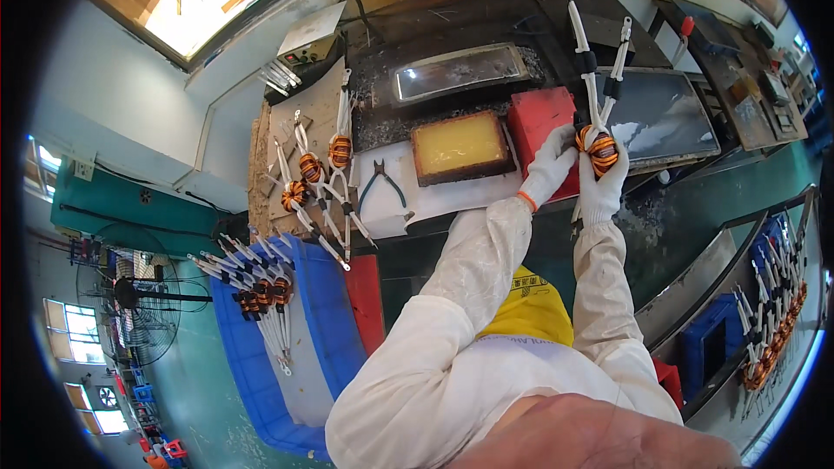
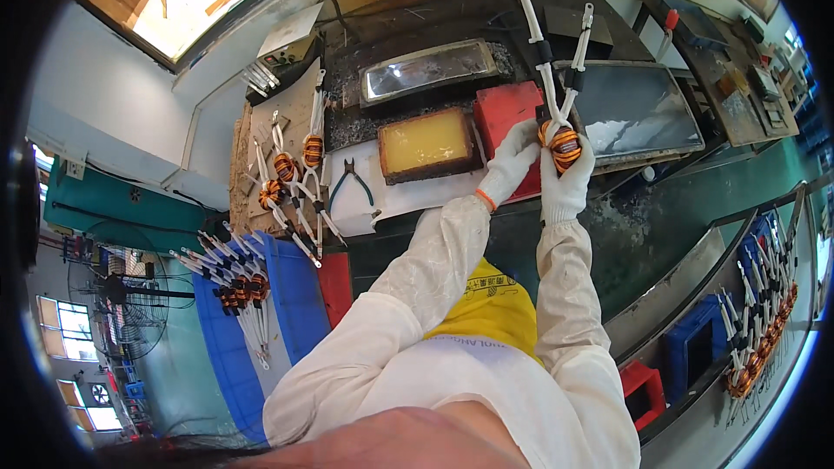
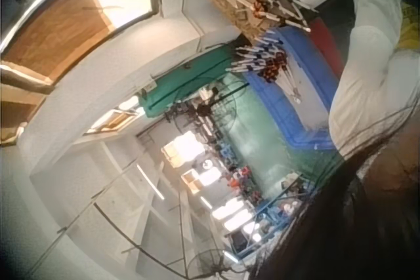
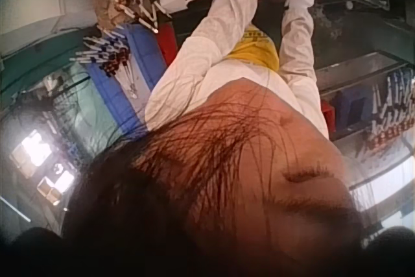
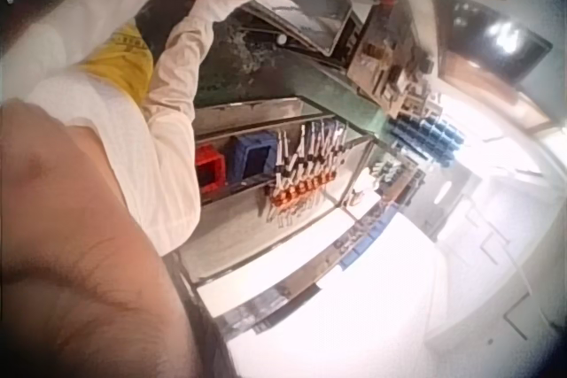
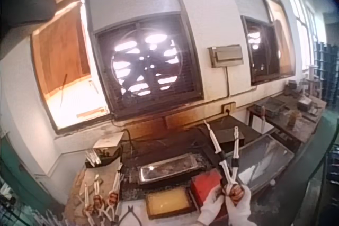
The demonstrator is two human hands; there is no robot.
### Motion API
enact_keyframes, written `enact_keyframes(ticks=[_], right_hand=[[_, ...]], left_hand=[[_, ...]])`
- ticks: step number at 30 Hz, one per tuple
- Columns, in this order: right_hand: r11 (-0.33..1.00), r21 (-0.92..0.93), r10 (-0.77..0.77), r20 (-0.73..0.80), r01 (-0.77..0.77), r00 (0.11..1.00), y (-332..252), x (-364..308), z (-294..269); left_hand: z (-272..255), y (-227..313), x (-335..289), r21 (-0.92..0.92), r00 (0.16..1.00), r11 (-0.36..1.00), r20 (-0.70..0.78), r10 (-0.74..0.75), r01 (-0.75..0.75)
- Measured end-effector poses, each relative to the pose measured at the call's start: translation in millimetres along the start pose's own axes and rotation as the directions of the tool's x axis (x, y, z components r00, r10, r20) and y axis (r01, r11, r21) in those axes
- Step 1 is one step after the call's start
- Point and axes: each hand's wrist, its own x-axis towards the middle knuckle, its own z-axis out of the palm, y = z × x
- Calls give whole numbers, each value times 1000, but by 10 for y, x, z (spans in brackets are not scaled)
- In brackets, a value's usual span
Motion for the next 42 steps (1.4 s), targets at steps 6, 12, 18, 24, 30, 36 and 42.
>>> enact_keyframes(ticks=[6, 12, 18, 24, 30, 36, 42], right_hand=[[1000, 9, 28, 10, -28, 1000, 36, -11, -1], [1000, -18, 5, -1, -5, 1000, 3, -21, -8], [1000, 13, 25, 9, -25, 1000, 28, 3, 15], [1000, -1, 6, -10, -6, 1000, 1, 17, -22], [1000, -8, -10, -5, 10, 1000, -13, -37, -5], [999, -16, 50, -4, -50, 999, -68, -27, -29], [1000, -21, -13, -10, 12, 1000, -21, -3, -6]], left_hand=[[-2, -3, -5, -5, 1000, 1000, 8, 1, -1], [6, 38, -26, -9, 1000, 1000, -4, -23, 23], [-26, -36, 22, 17, 1000, 1000, 4, 16, -16], [29, 41, 6, -16, 1000, 999, 5, -28, 28], [-21, -32, -21, -3, 1000, 1000, -9, -16, 16], [26, 69, -44, 2, 1000, 1000, -4, -24, 24], [1, 9, 8, -11, 1000, 1000, -1, 3, -3]])
